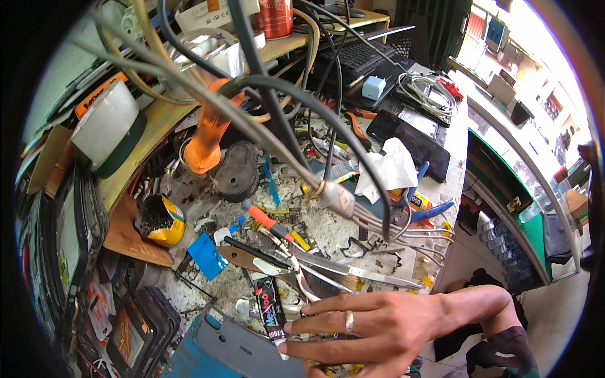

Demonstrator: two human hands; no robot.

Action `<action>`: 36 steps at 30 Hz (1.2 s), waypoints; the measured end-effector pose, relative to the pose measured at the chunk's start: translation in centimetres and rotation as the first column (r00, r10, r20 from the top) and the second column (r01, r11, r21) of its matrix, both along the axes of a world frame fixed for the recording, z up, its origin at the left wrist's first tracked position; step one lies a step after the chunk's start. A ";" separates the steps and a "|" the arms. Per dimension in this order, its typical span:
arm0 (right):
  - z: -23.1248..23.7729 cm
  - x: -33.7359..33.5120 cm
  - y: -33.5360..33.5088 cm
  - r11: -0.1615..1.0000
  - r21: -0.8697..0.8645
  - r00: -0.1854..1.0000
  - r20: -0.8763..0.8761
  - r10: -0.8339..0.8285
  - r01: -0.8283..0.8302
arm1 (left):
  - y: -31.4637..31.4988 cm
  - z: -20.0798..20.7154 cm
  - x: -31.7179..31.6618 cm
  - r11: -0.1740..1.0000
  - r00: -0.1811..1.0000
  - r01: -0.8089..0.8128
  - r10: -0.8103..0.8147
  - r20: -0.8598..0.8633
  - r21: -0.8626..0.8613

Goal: The person applies adhesive to the edges of a disassembled smartphone using a syringe-like applicator. They move the phone on the workbench and continue applying adhesive along different sides of the device.

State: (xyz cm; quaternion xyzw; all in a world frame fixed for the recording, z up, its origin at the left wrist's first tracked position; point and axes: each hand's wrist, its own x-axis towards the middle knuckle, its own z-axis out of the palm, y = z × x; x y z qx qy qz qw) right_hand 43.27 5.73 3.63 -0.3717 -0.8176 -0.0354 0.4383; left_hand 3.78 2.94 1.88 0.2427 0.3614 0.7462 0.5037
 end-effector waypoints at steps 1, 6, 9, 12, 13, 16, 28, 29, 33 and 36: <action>0.0 0.0 -0.3 1.000 0.006 1.000 -0.003 0.016 -0.016 | -0.1 0.0 -0.2 1.000 1.000 -0.001 0.001 -0.005 0.000; -0.4 1.5 -1.0 0.997 -0.066 0.999 -0.030 0.026 -0.027 | -0.6 -0.4 -0.8 1.000 0.999 -0.011 0.011 -0.048 -0.010; -0.7 2.8 -1.2 0.994 -0.007 0.994 -0.004 -0.111 0.111 | -0.4 -0.7 -0.5 1.000 0.997 -0.008 0.008 -0.070 -0.009; -0.6 3.5 -1.4 0.975 -0.069 0.975 -0.050 -0.215 0.212 | -0.1 -1.0 -0.2 1.000 0.996 0.004 -0.004 -0.090 0.001; -0.4 3.7 -1.4 0.954 -0.062 0.956 0.031 -0.291 0.292 | 0.1 -1.0 -0.1 1.000 0.995 0.010 -0.009 -0.097 0.008; 0.4 4.1 -1.2 0.914 -0.137 0.922 0.124 -0.367 0.382 | 0.5 -0.9 -0.2 0.999 0.992 0.029 -0.026 -0.121 0.029; -1.0 5.8 1.6 0.923 -0.127 0.919 0.213 -0.333 0.364 | 0.3 -0.6 -1.1 0.998 0.996 0.043 -0.041 -0.077 0.036; -1.1 5.8 1.5 0.921 -0.104 0.914 0.205 -0.349 0.375 | 0.0 -0.9 -1.9 0.997 0.996 0.059 -0.055 -0.075 0.047; -1.5 6.0 1.5 0.923 -0.074 0.914 0.190 -0.359 0.378 | -0.9 -2.6 -5.9 0.978 0.987 0.163 -0.160 -0.033 0.132; -1.3 4.9 1.4 0.960 -0.078 0.953 -0.122 -0.277 0.269 | -1.9 -4.4 -8.0 0.849 0.895 0.406 -0.445 0.042 0.338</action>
